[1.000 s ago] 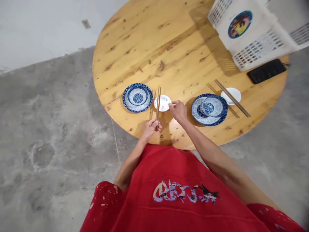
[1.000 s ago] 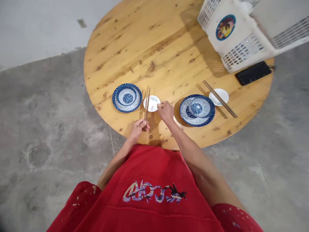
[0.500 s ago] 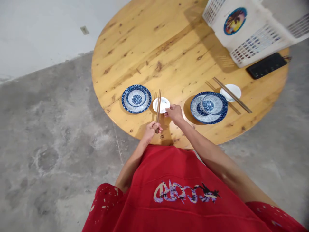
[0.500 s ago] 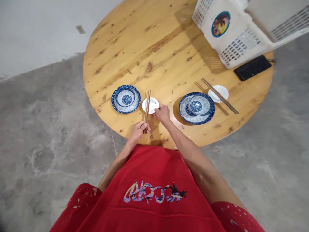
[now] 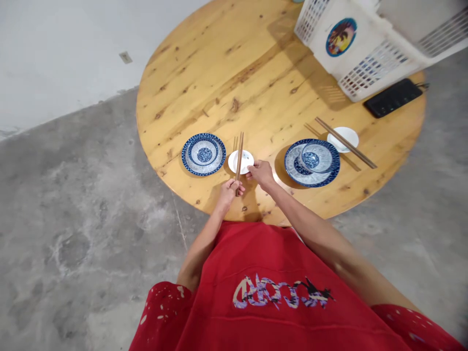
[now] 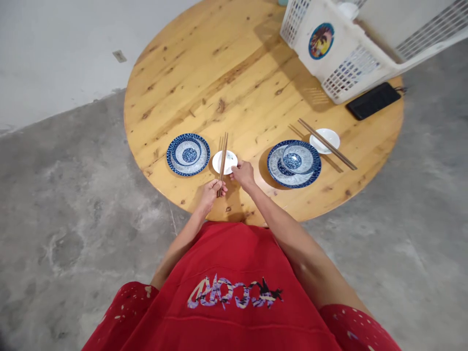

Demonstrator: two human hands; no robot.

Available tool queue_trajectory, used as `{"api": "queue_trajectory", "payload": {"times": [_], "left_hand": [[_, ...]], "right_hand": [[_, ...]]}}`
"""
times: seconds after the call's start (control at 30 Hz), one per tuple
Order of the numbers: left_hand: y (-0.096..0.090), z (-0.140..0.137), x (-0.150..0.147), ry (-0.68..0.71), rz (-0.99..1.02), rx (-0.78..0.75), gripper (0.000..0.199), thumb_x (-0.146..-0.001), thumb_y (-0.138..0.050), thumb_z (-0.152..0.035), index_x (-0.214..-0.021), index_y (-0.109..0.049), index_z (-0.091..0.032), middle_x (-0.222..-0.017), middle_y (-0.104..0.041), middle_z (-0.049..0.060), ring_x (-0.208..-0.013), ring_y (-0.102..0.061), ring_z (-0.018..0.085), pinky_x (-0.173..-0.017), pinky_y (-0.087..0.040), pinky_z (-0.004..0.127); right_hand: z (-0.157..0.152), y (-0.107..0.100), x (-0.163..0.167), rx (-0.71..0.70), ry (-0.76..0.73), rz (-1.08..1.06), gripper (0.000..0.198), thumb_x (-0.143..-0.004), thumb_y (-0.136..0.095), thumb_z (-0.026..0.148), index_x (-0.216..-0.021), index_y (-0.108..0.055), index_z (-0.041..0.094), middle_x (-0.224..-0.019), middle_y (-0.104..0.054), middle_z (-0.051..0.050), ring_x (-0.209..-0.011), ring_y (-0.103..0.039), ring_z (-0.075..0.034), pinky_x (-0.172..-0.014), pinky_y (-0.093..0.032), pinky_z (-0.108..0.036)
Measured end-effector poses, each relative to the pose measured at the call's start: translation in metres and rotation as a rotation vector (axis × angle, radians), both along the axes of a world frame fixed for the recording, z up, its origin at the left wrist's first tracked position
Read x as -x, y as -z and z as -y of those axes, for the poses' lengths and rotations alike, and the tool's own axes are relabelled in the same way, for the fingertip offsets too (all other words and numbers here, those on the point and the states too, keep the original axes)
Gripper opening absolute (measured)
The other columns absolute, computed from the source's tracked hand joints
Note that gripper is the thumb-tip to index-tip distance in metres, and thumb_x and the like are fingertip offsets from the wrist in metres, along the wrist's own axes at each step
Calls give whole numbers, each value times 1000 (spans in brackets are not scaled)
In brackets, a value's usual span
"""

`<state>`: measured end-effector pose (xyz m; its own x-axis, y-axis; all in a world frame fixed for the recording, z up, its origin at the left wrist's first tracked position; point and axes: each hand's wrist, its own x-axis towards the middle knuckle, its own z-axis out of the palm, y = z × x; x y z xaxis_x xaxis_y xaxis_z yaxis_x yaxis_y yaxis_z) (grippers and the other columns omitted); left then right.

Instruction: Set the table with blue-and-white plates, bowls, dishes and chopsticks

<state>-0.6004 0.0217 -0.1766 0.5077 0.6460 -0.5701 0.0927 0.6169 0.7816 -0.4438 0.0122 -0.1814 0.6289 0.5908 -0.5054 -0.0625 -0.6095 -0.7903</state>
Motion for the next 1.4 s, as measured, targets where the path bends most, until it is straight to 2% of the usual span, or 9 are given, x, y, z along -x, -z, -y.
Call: {"api": "queue_trajectory", "payload": {"times": [0.3,0.47,0.63,0.8,0.93,1.03,1.2,1.3,1.4], "left_hand": [[2,-7,-6,-5,-47,-21,20,-98,-53,-29,-83,-60,-17,-68,-67,2,-52,-57,9,-56,-44,21],[3,-5,-5,-6,-124,-61,27,-100,-56,-40,-84,-59,-18,-69,-67,2,-54,-60,11,-58,-46,22],[-2,-8,-3,46,-184,-118,31,-105,-43,-39,-83,-55,-19,-73,-67,3,-60,-62,12,-64,-50,24],[-15,-20,11,256,-496,-535,31,-105,-38,-33,-82,-55,-20,-85,-70,7,-85,-68,19,-81,-50,29],[-25,-21,31,376,-686,-798,28,-103,-39,-32,-107,-62,-17,-110,-73,16,-106,-69,25,-91,-51,35],[-24,-17,48,330,-790,-932,38,-99,-41,-35,-122,-61,-11,-115,-71,21,-110,-68,30,-93,-53,42],[-35,0,59,176,-777,-1081,48,-100,-37,-47,-125,-62,-14,-115,-73,18,-108,-70,30,-92,-55,42],[-55,22,41,101,-768,-1106,46,-99,-40,-48,-122,-63,-15,-115,-74,17,-106,-72,29,-91,-56,41],[-71,53,0,24,-732,-1110,43,-98,-42,-49,-118,-64,-17,-113,-75,16,-101,-73,27,-89,-57,41]], "right_hand": [[1,-7,2,-4,-1,-24,7,-83,-60,9,-82,-64,14,-57,-65,-2,-54,-65,-17,-53,-56,-25],[4,-10,2,-23,13,-42,14,-91,-61,22,-80,-63,15,-62,-67,-4,-56,-66,-17,-52,-56,-24],[17,-12,-2,-49,33,-41,22,-95,-59,30,-77,-60,17,-66,-68,-5,-55,-63,-14,-51,-54,-22],[52,-21,-5,-92,27,-33,17,-93,-57,28,-80,-60,17,-66,-67,-3,-56,-63,-15,-52,-53,-23],[96,-28,4,-124,-54,-8,20,-92,-52,32,-79,-59,20,-67,-65,-2,-57,-62,-15,-55,-52,-25],[119,-31,14,-121,-141,-69,22,-92,-53,40,-82,-60,21,-71,-66,-2,-58,-62,-16,-54,-50,-25],[137,-34,11,-230,-267,-42,20,-91,-54,40,-85,-60,21,-73,-65,-1,-58,-60,-15,-55,-45,-25],[155,-34,-4,-284,-316,67,14,-90,-50,32,-83,-57,21,-71,-63,-1,-62,-61,-15,-58,-43,-25],[187,-32,-31,-324,-315,85,17,-90,-46,33,-84,-57,21,-72,-64,-2,-63,-60,-16,-60,-42,-26]]}}
